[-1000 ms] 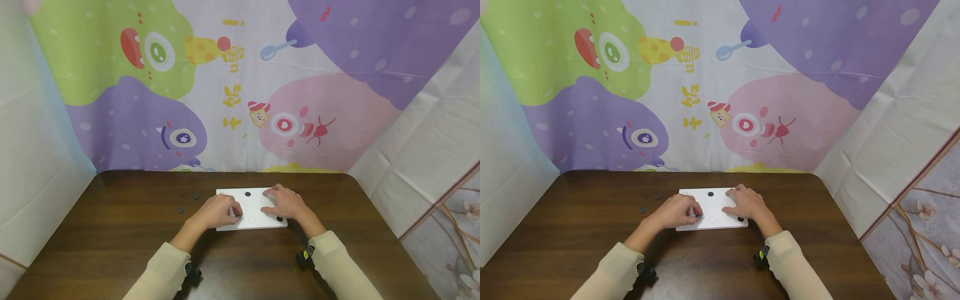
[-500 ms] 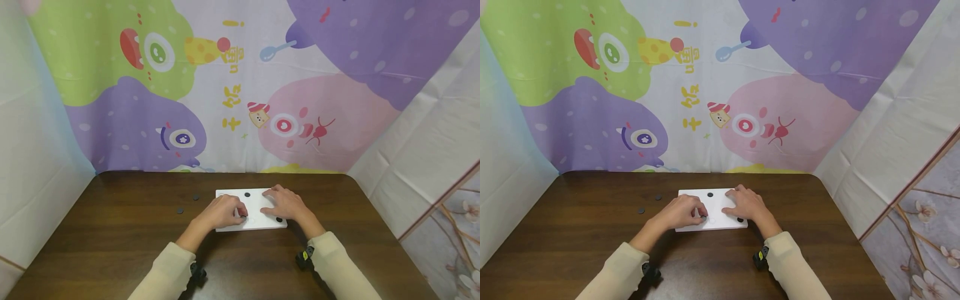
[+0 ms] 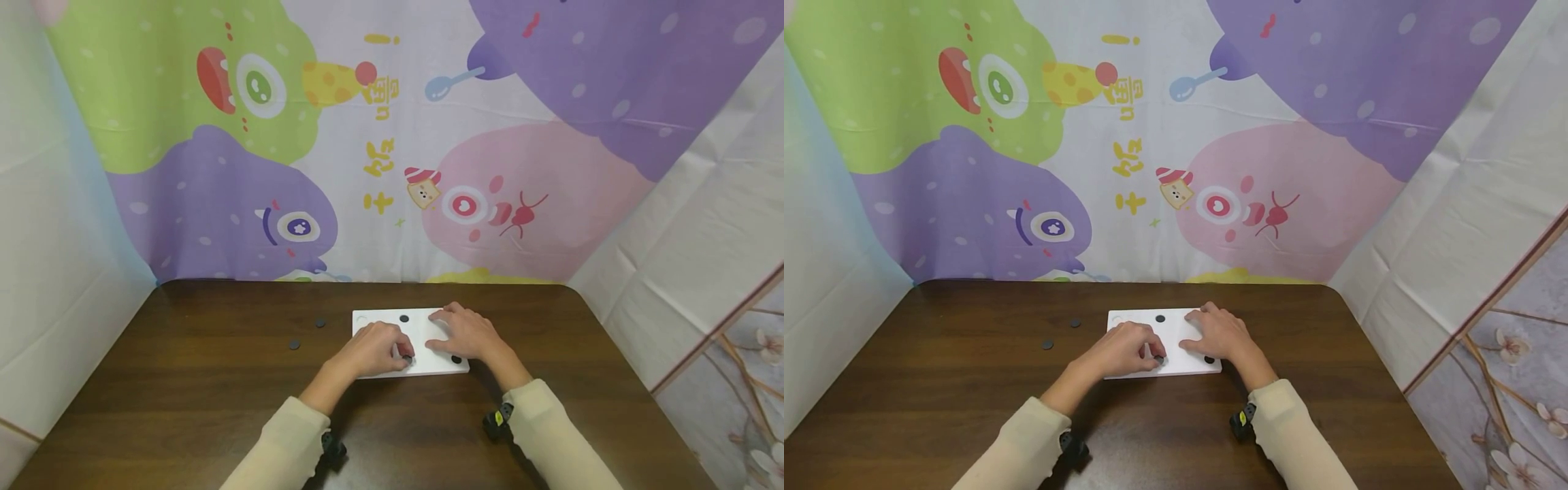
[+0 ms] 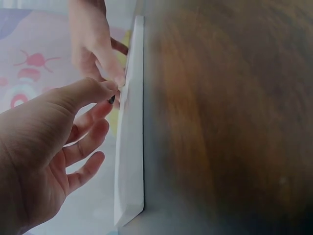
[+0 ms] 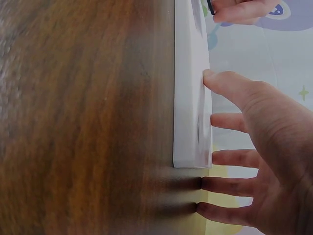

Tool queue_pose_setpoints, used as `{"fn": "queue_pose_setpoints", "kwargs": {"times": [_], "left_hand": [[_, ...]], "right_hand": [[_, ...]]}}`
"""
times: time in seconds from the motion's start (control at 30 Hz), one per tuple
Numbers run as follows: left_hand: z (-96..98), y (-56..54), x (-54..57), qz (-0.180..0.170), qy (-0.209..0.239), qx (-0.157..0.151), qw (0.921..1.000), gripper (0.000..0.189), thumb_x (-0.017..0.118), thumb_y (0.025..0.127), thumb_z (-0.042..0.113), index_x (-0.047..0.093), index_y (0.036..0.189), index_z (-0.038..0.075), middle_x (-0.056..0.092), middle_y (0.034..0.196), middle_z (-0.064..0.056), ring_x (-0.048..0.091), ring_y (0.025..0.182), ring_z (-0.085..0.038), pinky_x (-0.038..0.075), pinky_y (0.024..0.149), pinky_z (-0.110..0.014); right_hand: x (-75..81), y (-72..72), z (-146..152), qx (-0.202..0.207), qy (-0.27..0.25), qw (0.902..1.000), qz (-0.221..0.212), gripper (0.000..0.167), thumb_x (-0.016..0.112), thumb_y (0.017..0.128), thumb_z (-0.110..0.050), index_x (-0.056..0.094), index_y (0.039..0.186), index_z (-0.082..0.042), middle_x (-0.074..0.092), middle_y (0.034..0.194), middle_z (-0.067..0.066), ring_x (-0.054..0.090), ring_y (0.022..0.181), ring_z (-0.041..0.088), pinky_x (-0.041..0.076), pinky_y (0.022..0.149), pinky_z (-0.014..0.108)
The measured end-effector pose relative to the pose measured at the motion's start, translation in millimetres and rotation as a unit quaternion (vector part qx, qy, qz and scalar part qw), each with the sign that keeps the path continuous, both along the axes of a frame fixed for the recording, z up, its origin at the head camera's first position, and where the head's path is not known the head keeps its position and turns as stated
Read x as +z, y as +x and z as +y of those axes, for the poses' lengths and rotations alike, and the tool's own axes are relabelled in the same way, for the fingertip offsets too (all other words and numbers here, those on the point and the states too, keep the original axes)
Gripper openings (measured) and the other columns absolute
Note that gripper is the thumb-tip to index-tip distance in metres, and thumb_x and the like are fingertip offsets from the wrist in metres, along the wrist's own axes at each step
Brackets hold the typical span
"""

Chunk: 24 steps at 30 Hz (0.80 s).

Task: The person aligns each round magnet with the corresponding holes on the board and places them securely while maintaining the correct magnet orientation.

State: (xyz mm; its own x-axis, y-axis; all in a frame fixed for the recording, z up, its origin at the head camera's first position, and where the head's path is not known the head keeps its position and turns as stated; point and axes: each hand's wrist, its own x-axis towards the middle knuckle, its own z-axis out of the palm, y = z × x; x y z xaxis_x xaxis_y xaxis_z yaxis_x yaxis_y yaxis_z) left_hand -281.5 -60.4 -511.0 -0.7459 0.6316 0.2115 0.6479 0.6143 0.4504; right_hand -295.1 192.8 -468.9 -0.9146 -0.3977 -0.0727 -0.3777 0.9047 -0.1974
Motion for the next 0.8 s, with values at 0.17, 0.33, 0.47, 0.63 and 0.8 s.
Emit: {"fn": "queue_pose_setpoints", "kwargs": {"times": [0.17,0.33,0.47,0.63,0.8], "left_hand": [[5.5,-10.9,-20.9,-0.003,-0.003,0.009,1.0,0.007,0.091,0.093,0.027,0.088,0.099,0.029,0.082,0.093,0.017,0.067,0.076,0.001,0.055,0.068,-0.023],[8.9,-19.1,-37.5,-0.001,-0.008,0.02,0.9998,0.008,0.09,0.092,0.031,0.088,0.1,0.034,0.079,0.093,0.023,0.065,0.077,0.007,0.053,0.068,-0.019],[11.8,-19.1,-39.1,-0.002,-0.016,0.027,0.9995,0.008,0.089,0.094,0.031,0.089,0.102,0.034,0.079,0.093,0.023,0.064,0.078,0.007,0.053,0.068,-0.019],[13.2,-17.6,-37.5,0.008,-0.027,0.031,0.9991,0.007,0.089,0.095,0.03,0.089,0.101,0.034,0.08,0.093,0.022,0.063,0.077,0.007,0.052,0.068,-0.019],[13.4,-13.2,-35.0,0.025,-0.036,0.032,0.9985,0.007,0.089,0.095,0.03,0.09,0.101,0.033,0.081,0.096,0.019,0.066,0.081,0.004,0.053,0.07,-0.02]], "right_hand": [[0.0,-0.2,0.2,0.0,-0.002,1.0,-0.002,0.066,0.08,0.099,-0.058,0.07,0.154,-0.022,0.064,0.155,0.021,0.07,0.132,0.044,0.061,0.101,0.071],[-0.5,-0.5,0.2,0.003,-0.002,1.0,-0.002,0.066,0.079,0.1,-0.058,0.069,0.154,-0.022,0.064,0.156,0.021,0.07,0.133,0.044,0.061,0.102,0.07],[-1.0,-1.1,0.6,0.003,-0.003,1.0,-0.002,0.066,0.079,0.1,-0.059,0.069,0.155,-0.023,0.064,0.155,0.02,0.07,0.133,0.044,0.061,0.102,0.07],[-1.4,-1.1,0.6,0.001,-0.004,1.0,-0.002,0.066,0.079,0.1,-0.059,0.069,0.155,-0.023,0.065,0.155,0.02,0.07,0.132,0.043,0.061,0.101,0.07],[-2.2,-0.7,0.4,0.003,-0.007,1.0,0.0,0.065,0.079,0.1,-0.059,0.07,0.154,-0.023,0.065,0.153,0.02,0.07,0.131,0.043,0.061,0.1,0.069]]}}
